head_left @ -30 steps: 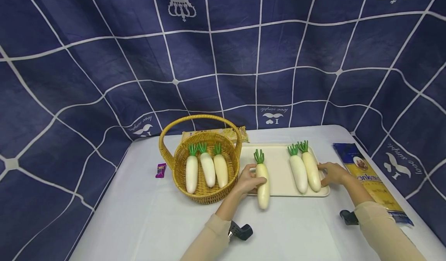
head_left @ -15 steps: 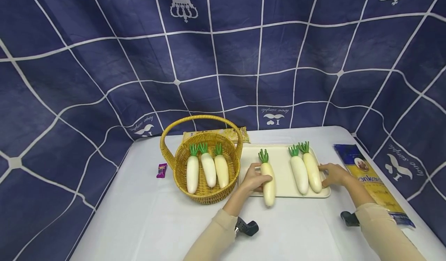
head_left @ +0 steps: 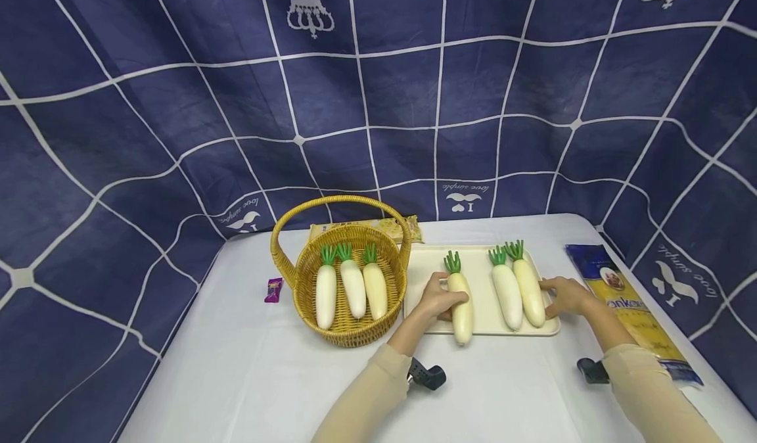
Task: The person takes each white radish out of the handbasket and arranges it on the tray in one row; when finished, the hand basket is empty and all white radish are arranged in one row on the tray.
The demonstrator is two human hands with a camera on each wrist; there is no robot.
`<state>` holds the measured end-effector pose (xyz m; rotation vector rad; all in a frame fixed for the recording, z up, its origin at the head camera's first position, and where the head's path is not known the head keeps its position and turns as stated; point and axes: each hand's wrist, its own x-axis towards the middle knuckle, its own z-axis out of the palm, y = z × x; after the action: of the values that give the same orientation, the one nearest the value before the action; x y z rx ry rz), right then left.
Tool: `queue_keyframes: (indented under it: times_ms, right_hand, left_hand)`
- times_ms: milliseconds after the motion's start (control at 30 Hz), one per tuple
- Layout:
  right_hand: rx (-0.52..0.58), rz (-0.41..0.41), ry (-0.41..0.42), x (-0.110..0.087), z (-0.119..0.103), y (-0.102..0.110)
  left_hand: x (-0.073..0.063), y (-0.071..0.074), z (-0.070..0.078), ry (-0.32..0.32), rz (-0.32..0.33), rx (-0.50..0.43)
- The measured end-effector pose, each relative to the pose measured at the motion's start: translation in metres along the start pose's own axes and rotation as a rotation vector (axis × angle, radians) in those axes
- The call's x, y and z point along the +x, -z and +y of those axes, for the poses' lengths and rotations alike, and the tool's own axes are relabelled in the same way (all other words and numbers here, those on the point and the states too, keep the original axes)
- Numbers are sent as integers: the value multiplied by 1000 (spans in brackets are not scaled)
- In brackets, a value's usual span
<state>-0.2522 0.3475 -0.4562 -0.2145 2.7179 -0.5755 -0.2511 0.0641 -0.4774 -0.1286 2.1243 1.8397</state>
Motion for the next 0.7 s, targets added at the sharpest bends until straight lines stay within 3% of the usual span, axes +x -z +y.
queue_keyframes:
  times_ms: [433,700]
  right_hand:
    - [-18,7,8,2,2,0]
    - [-9,3,9,2,4,-1]
  left_hand:
    - [12,-19,9,12,85,106]
    - [19,-28,11,1,94,202]
